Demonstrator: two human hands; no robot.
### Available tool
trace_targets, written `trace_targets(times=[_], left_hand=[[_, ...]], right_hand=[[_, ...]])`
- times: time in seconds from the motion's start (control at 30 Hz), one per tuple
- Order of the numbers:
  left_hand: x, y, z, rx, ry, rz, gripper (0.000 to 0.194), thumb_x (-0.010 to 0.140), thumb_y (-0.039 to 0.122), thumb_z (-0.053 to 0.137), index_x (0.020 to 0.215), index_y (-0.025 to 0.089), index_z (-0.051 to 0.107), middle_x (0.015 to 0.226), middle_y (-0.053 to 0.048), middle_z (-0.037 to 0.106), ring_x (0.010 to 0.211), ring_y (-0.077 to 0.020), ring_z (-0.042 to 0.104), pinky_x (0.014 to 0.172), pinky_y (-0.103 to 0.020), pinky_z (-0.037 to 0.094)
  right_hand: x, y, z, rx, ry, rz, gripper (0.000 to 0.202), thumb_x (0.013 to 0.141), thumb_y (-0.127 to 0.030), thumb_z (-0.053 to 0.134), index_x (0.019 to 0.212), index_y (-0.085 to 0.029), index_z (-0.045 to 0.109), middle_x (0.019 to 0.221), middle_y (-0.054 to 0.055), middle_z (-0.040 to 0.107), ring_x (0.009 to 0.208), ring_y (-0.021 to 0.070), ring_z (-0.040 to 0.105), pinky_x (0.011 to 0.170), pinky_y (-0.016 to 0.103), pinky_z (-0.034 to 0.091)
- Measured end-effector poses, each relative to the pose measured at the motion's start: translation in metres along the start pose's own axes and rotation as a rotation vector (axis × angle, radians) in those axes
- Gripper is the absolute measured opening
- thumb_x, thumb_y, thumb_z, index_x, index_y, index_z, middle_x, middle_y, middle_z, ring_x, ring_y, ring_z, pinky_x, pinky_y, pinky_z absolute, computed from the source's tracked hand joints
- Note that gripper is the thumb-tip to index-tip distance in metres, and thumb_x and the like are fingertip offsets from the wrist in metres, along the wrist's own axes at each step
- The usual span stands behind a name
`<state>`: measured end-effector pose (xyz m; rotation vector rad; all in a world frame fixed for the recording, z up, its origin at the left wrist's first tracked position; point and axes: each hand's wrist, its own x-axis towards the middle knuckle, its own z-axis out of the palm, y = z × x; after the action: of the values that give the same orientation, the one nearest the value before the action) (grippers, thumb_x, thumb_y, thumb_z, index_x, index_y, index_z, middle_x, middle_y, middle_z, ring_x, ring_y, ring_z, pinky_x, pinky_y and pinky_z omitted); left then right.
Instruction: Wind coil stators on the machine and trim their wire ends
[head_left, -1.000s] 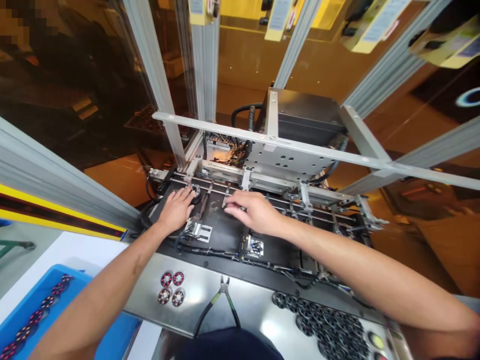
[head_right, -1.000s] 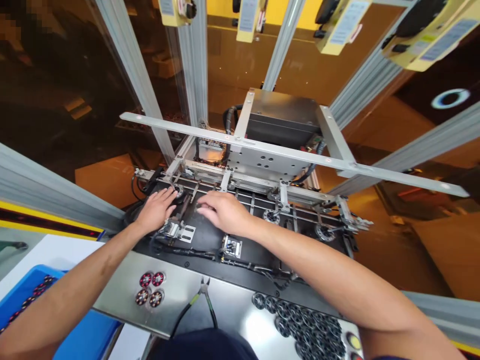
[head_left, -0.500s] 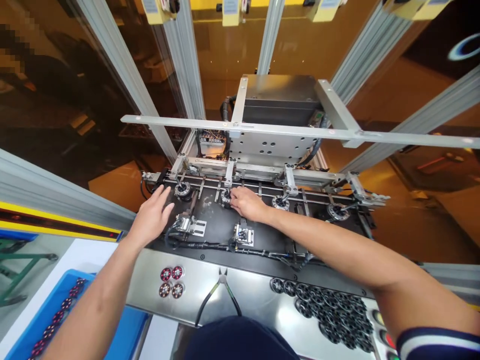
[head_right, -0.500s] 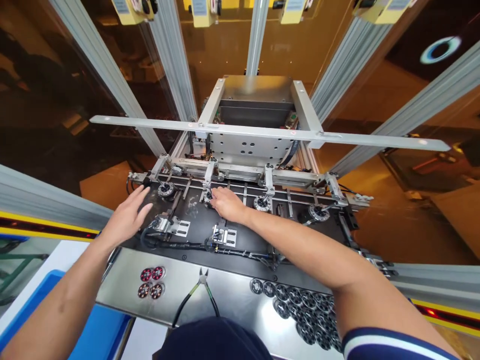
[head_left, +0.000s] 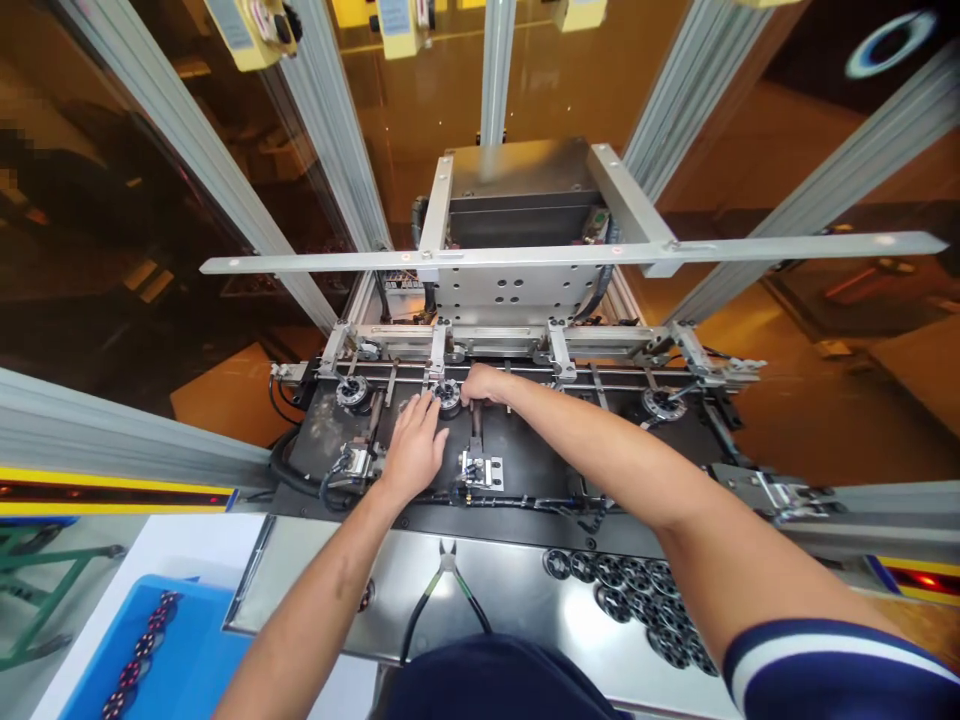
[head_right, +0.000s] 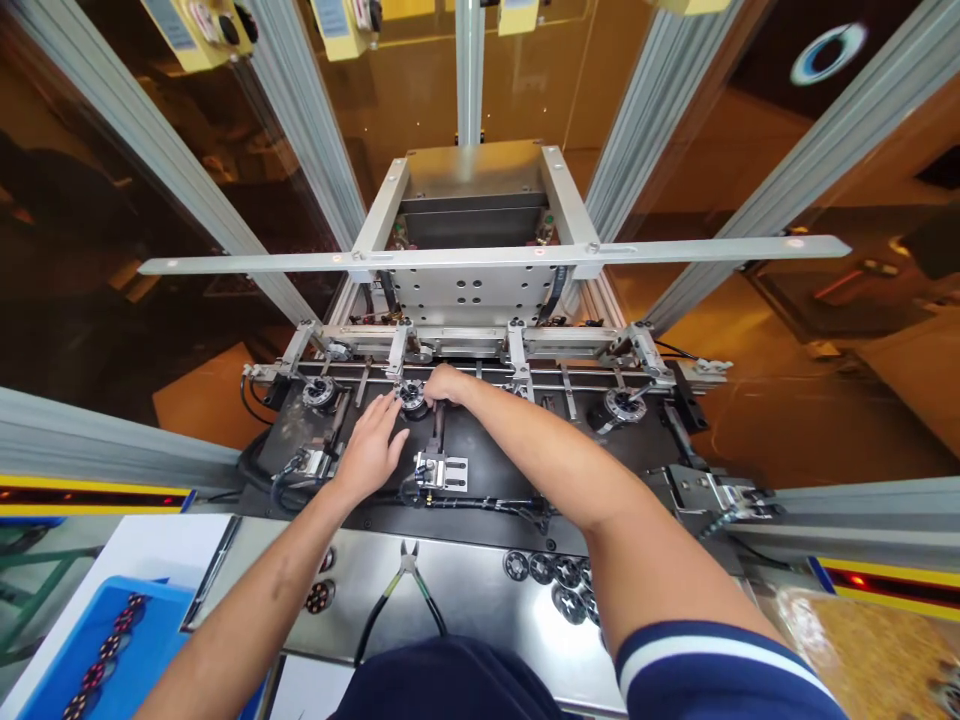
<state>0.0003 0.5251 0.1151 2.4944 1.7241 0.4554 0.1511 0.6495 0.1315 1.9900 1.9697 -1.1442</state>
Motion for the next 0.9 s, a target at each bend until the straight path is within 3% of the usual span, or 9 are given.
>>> trace_targets(times=[0.17,0.33,0.6,0.77,0.9], left_hand=[[0.01,-0.005,0.011,0.022,-0.023,0.019,0.048,0.095,0.028,0.053,0.14,0.011,0.05,0.153,-0.017,0.047,0.143,-0.0356,0.041,0.114,-0.051,0.041],[0.014,-0.003,0.011,0.047,-0.045,0.047,0.044,0.097,0.027,0.047,0.139,0.014,0.054,0.153,-0.016,0.048,0.145,-0.0357,0.037,0.115,-0.055,0.036],[0.018,-0.002,0.009,0.1,-0.076,0.055,0.046,0.096,0.022,0.043,0.141,0.017,0.053,0.15,-0.015,0.052,0.141,-0.0319,0.044,0.114,-0.054,0.036],[0.018,0.001,0.003,0.143,-0.09,0.062,0.048,0.092,0.02,0.047,0.139,0.014,0.055,0.149,-0.017,0.053,0.139,-0.036,0.046,0.113,-0.057,0.035],[0.019,0.0,0.0,0.138,-0.108,0.083,0.049,0.091,0.021,0.049,0.138,0.013,0.056,0.15,-0.017,0.052,0.142,-0.0372,0.042,0.114,-0.058,0.033]], right_hand=[[0.006,0.002,-0.003,0.143,0.07,0.06,0.035,0.094,-0.035,0.064,0.122,-0.014,0.06,0.122,0.01,0.063,0.105,0.0231,0.065,0.088,0.041,0.057],[0.0,0.006,-0.001,0.239,0.067,-0.039,0.033,0.096,-0.037,0.061,0.12,-0.015,0.061,0.12,0.008,0.064,0.102,0.0218,0.065,0.087,0.042,0.057],[-0.006,0.003,0.004,0.225,0.044,-0.123,0.03,0.096,-0.036,0.061,0.116,-0.014,0.062,0.114,0.007,0.066,0.097,0.0202,0.066,0.083,0.039,0.058],[-0.056,0.011,-0.017,0.159,0.196,-0.301,0.027,0.091,-0.038,0.068,0.106,-0.016,0.068,0.108,0.005,0.071,0.096,0.0183,0.067,0.087,0.036,0.055],[-0.116,0.075,-0.045,0.124,0.341,-0.417,0.017,0.086,-0.035,0.071,0.091,-0.019,0.074,0.089,0.0,0.076,0.085,0.0129,0.069,0.08,0.023,0.049]])
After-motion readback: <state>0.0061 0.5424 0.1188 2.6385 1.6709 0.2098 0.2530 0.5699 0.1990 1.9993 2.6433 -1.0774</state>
